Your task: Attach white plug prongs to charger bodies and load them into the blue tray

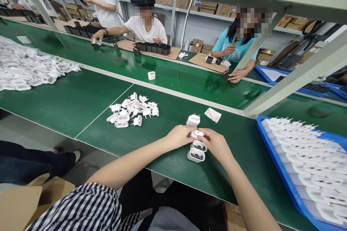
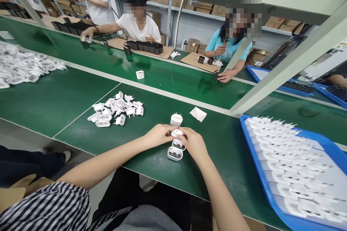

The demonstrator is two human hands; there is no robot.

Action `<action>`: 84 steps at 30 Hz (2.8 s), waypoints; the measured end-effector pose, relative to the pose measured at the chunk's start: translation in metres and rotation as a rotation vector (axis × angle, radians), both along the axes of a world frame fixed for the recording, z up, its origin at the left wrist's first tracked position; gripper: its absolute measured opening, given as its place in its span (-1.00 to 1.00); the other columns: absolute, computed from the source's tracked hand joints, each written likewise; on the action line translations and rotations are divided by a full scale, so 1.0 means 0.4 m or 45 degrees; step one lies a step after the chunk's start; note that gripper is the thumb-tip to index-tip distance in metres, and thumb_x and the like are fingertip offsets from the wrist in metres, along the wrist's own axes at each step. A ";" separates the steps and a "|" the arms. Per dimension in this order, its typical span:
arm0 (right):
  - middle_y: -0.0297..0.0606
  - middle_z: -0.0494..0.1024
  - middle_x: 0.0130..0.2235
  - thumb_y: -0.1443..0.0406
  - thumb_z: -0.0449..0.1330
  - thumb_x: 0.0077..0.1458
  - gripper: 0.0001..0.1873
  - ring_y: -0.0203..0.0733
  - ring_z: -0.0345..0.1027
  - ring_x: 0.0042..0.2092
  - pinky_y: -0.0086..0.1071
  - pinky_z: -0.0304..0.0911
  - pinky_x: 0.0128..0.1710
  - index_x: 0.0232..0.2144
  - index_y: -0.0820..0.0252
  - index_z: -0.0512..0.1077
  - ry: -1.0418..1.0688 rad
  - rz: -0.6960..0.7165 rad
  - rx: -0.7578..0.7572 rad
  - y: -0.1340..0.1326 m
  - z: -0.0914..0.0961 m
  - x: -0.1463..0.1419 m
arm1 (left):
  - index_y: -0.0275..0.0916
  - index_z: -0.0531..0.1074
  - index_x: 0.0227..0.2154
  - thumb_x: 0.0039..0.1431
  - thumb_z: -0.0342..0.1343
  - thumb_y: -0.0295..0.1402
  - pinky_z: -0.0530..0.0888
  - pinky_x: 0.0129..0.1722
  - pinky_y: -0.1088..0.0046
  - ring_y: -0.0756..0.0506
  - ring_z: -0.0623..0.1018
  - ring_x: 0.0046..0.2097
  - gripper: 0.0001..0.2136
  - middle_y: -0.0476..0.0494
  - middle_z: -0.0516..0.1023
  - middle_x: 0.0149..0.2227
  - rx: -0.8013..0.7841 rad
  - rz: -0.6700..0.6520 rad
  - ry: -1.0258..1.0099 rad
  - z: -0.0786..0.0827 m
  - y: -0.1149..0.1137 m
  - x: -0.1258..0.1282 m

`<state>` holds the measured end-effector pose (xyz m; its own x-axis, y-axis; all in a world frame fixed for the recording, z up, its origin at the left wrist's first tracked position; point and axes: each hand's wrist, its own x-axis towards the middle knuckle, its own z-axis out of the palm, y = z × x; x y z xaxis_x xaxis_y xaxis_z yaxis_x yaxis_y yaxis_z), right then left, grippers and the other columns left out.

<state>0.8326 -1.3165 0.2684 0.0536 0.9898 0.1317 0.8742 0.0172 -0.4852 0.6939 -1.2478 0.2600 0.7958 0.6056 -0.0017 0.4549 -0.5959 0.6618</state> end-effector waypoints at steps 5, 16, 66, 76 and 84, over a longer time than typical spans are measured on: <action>-0.30 0.46 -0.25 0.34 0.10 -0.16 -0.76 -0.13 0.34 -0.29 -0.32 0.27 -0.32 -0.33 0.09 0.40 -0.065 0.007 -0.090 0.007 0.002 -0.002 | -0.27 0.33 -0.28 -0.03 -0.06 -0.34 0.31 -0.35 0.42 -0.16 0.43 -0.30 -0.77 -0.20 0.44 -0.35 0.155 0.030 0.251 0.028 -0.011 0.011; -0.34 0.51 -0.43 0.32 0.12 -0.22 -0.82 -0.14 0.35 -0.37 -0.41 0.19 -0.46 -0.44 0.09 0.44 0.108 -0.069 -0.418 0.040 0.032 -0.002 | -0.32 0.37 -0.51 -0.22 0.11 -0.40 0.35 -0.45 0.45 -0.14 0.45 -0.42 -0.86 -0.17 0.44 -0.51 -0.009 -0.121 0.487 0.080 0.033 0.039; -0.25 0.42 -0.28 0.35 -0.05 -0.05 -0.76 -0.23 0.32 -0.36 -0.43 0.26 -0.47 -0.26 0.16 0.27 -0.160 -0.043 0.185 -0.108 0.070 -0.048 | -0.25 0.31 -0.27 -0.04 -0.14 -0.56 0.34 -0.32 0.49 -0.03 0.35 -0.28 -0.74 -0.05 0.44 -0.35 0.421 0.118 -0.150 0.088 -0.099 -0.019; -0.23 0.34 -0.32 0.23 -0.06 -0.03 -0.77 -0.20 0.25 -0.31 -0.32 0.19 -0.34 -0.27 0.17 0.17 0.425 -0.028 -0.114 -0.103 0.040 -0.035 | -0.23 0.32 -0.31 0.00 -0.18 -0.49 0.32 -0.33 0.48 -0.04 0.41 -0.30 -0.77 -0.08 0.41 -0.30 0.210 0.244 0.003 0.067 -0.095 -0.010; -0.24 0.39 -0.28 0.23 0.05 -0.13 -0.81 -0.20 0.25 -0.24 -0.27 0.15 -0.22 -0.39 0.16 0.22 0.907 -0.300 0.000 -0.098 -0.016 -0.005 | -0.26 0.26 -0.16 -0.22 0.09 -0.35 0.31 -0.44 0.57 0.01 0.44 -0.46 -0.56 -0.03 0.45 -0.37 -0.409 -0.077 -0.048 0.001 -0.042 -0.019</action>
